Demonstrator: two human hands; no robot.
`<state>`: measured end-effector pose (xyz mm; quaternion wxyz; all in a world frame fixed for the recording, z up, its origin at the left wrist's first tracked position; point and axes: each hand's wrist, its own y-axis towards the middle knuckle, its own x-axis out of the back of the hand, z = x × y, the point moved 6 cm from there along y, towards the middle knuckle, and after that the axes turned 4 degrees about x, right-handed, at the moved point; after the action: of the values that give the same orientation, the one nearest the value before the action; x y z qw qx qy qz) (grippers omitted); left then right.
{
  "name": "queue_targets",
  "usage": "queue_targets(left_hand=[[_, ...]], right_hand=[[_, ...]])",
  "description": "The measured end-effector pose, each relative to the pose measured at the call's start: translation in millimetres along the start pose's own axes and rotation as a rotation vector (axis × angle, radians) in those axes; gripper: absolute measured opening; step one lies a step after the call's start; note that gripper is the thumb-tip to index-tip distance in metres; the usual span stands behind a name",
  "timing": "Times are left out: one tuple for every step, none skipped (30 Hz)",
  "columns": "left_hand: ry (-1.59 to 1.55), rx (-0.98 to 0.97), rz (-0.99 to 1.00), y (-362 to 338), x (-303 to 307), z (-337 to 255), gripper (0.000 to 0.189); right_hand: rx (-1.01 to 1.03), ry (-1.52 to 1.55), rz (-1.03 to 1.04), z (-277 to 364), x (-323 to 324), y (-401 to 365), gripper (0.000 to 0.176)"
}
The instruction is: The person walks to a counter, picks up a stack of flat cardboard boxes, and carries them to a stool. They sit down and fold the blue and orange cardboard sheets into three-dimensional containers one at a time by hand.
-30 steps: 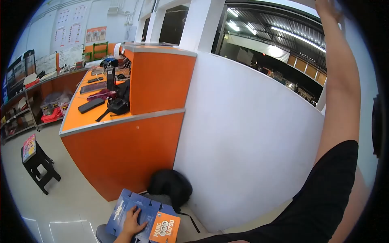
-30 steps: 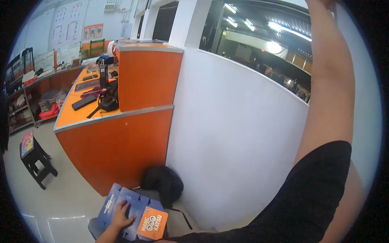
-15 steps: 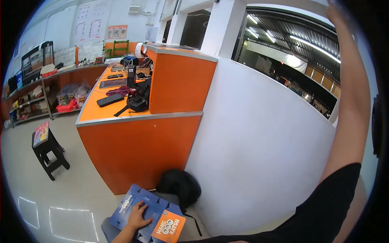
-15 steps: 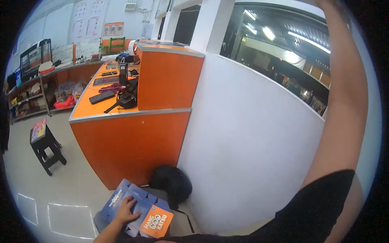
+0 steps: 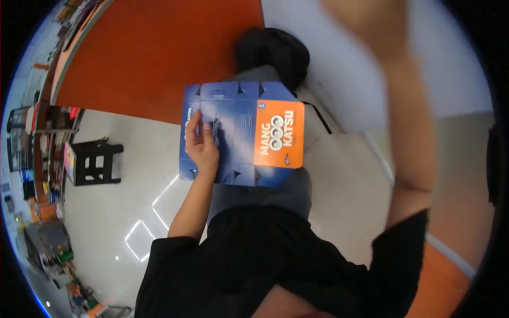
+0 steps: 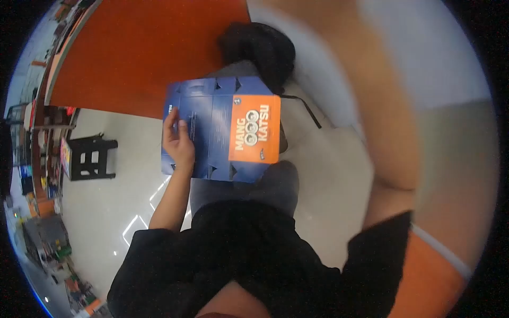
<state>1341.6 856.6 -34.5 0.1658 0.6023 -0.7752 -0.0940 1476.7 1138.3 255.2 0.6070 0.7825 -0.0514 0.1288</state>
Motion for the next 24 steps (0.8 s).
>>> queue_targets(left_hand=[[-0.11,0.011,-0.078,1,10,-2,0.029],[-0.183,0.005,-0.089,-1,24,-3,0.027],[-0.265,-0.009,-0.104,3,39,-2,0.024],[-0.351,-0.025,-0.119,4,55,-4,0.022],[-0.343,-0.094,-0.169,5,75,-22,0.018],[-0.422,-0.145,-0.175,12,101,-23,0.02],[-0.345,-0.179,-0.182,16,125,-32,0.027],[-0.342,-0.109,-0.171,26,152,-16,0.032],[-0.369,-0.021,-0.166,32,180,-1,0.031],[-0.305,0.137,-0.232,39,217,28,0.037],[-0.246,0.219,-0.236,44,251,55,0.04],[-0.19,0.228,-0.255,43,275,72,0.032],[-0.205,0.259,-0.197,41,306,100,0.03],[-0.217,0.29,-0.14,38,332,128,0.033],[-0.248,0.376,-0.225,27,346,150,0.038],[-0.273,0.47,-0.312,8,356,167,0.044],[-0.375,0.606,-0.347,-13,364,185,0.048],[-0.376,0.7,-0.352,-32,375,207,0.044],[-0.404,0.753,-0.372,-49,391,251,0.041],[-0.428,0.761,-0.33,-66,401,283,0.047],[-0.365,0.944,-0.449,-84,393,289,0.05],[-0.453,1.08,-0.403,-99,390,300,0.051],[-0.774,1.109,-0.448,-108,390,314,0.054],[-0.692,1.104,-0.416,-104,387,312,0.055]], right_hand=[[-0.179,0.048,0.055,21,-8,-54,0.035],[-0.366,0.066,0.091,40,-11,-106,0.032],[-0.584,0.065,0.135,61,-9,-158,0.029],[-0.815,0.078,0.147,83,-2,-208,0.03],[-1.058,0.096,0.155,111,9,-251,0.031],[-1.282,0.161,0.086,136,20,-282,0.033],[-1.501,0.225,-0.002,160,30,-306,0.035],[-1.578,0.23,-0.028,184,38,-322,0.036],[-1.653,0.241,-0.055,208,45,-336,0.036],[-1.72,0.259,-0.087,227,51,-344,0.037],[-1.751,0.251,-0.102,242,59,-347,0.037],[-1.775,0.255,-0.12,254,62,-351,0.037],[-1.802,0.269,-0.131,261,61,-357,0.037],[-1.815,0.248,-0.112,262,63,-366,0.037],[-1.83,0.227,-0.091,263,68,-376,0.036],[-1.852,0.206,-0.062,267,66,-382,0.036],[-1.859,0.187,-0.061,270,64,-378,0.036],[-1.864,0.166,-0.054,268,65,-367,0.037],[-1.862,0.142,-0.053,262,65,-356,0.037],[-1.837,0.134,-0.046,253,62,-346,0.037],[-1.813,0.122,-0.04,245,61,-338,0.037],[-1.794,0.11,-0.03,238,60,-333,0.037],[-1.72,0.066,0.006,228,58,-327,0.037],[-1.647,0.027,0.044,217,55,-318,0.038]])
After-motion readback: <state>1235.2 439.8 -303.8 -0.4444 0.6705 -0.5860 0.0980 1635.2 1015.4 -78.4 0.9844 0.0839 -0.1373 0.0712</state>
